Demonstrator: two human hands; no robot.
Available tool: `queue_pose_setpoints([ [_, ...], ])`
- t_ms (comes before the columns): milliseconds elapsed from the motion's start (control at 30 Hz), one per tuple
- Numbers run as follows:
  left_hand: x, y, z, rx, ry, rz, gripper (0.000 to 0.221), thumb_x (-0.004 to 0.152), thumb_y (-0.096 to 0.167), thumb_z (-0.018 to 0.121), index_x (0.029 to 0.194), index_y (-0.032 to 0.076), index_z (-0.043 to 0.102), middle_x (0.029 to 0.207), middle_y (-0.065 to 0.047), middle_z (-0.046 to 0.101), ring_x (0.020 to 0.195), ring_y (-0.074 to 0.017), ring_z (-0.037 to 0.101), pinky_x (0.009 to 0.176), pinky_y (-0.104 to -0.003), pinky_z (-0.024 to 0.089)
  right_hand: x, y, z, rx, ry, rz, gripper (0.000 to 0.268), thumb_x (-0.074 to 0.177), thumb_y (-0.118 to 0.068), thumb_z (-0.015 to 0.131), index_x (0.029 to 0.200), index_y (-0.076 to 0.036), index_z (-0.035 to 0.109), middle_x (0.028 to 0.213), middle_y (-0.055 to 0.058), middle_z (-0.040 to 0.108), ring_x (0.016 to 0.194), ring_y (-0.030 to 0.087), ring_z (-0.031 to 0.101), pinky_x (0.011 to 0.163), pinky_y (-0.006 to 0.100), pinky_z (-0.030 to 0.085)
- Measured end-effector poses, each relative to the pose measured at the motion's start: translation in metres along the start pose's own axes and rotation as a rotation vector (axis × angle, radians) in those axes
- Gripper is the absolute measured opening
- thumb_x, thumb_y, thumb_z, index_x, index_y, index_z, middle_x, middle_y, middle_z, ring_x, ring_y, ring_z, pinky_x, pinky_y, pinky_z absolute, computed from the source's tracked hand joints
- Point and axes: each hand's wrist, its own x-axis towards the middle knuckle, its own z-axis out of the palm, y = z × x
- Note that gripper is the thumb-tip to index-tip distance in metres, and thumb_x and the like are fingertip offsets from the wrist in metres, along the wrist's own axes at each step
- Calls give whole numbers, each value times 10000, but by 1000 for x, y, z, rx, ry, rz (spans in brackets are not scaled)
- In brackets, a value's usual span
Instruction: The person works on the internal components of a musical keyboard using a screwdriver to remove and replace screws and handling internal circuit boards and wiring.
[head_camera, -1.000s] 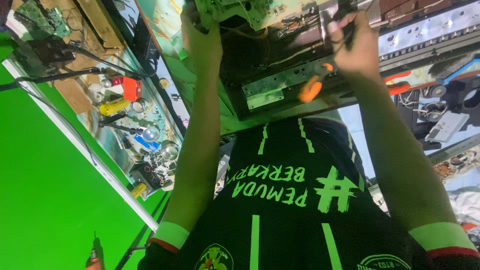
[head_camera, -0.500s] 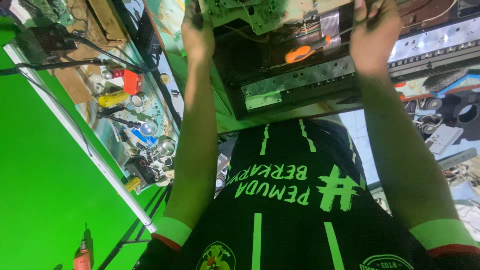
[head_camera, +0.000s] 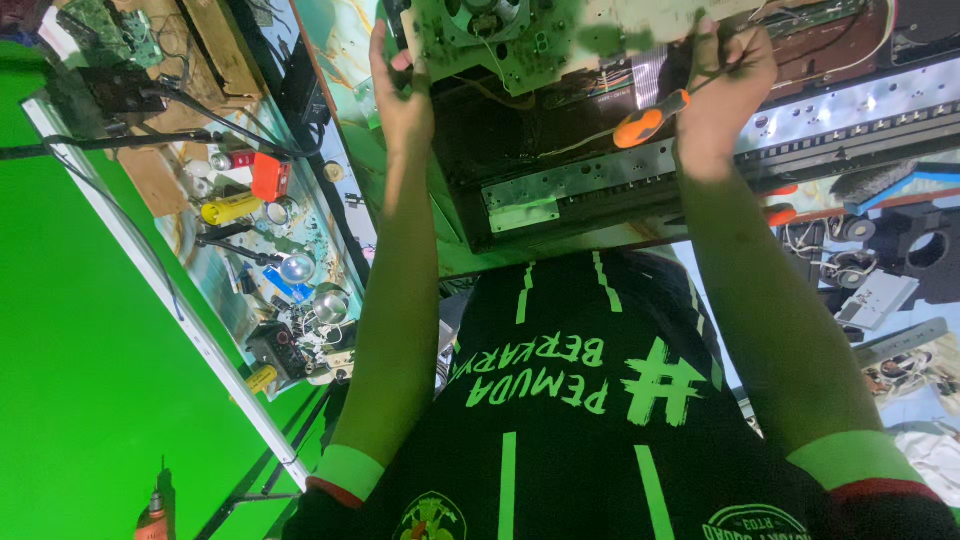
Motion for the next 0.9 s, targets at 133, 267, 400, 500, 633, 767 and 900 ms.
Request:
queue_pose_setpoints([
  [133, -3, 6, -2, 14, -8, -50, 701, 1032, 11, 658, 1619, 195, 323, 1194, -73, 753, 1149, -169, 662, 1072, -359, 469, 1, 1, 2, 110, 12, 36, 407, 1090, 69, 691, 856, -82, 395, 842, 4, 524, 800, 93, 490, 784, 254, 471],
  [267, -9, 11, -4, -73, -36, -74, 628, 1081, 40, 622, 1629, 175, 345, 1263, -86, 745, 1170, -185, 646, 1112, -371, 455, 0, -7, 4, 140, -4, 77, 428, 1095, 81, 692, 848, -87, 387, 822, -6, 501, 775, 79, 467, 761, 246, 464],
  [400, -8, 15, -3, -115, -63, -50, 612, 1101, 40, 604, 1635, 165, 333, 1322, -99, 735, 1241, -175, 629, 1160, -362, 424, 3, -13, 6, 154, 12, 90, 430, 1078, 107, 695, 853, -86, 384, 852, -10, 499, 805, 87, 490, 798, 248, 478],
  [500, -6, 17, -5, -120, -87, -10, 617, 1108, 24, 607, 1636, 156, 316, 1332, -103, 740, 1255, -168, 631, 1181, -348, 404, 2, -13, 3, 106, 11, 89, 444, 1087, 107, 696, 849, -87, 375, 839, -13, 477, 781, 77, 430, 756, 245, 435],
  [633, 0, 18, -4, -145, -98, -19, 637, 1081, 4, 600, 1636, 140, 320, 1329, -93, 739, 1215, -157, 642, 1128, -330, 440, 4, -9, -4, 69, -6, 55, 432, 1102, 102, 688, 858, -80, 381, 842, -5, 493, 782, 81, 445, 758, 249, 441],
  [767, 0, 18, -5, -191, -113, 6, 630, 1101, -7, 607, 1647, 134, 327, 1325, -95, 739, 1195, -156, 630, 1130, -317, 428, 2, -7, -6, 128, -17, 64, 436, 1100, 104, 687, 853, -78, 376, 844, 3, 512, 782, 96, 494, 754, 259, 467],
  [900, -3, 17, -2, -153, -78, -25, 632, 1071, 8, 637, 1620, 126, 347, 1288, -85, 755, 1205, -161, 640, 1138, -323, 431, 6, -9, -6, 182, -67, 79, 412, 1116, 124, 663, 875, -67, 390, 853, 11, 477, 794, 123, 504, 737, 259, 488],
])
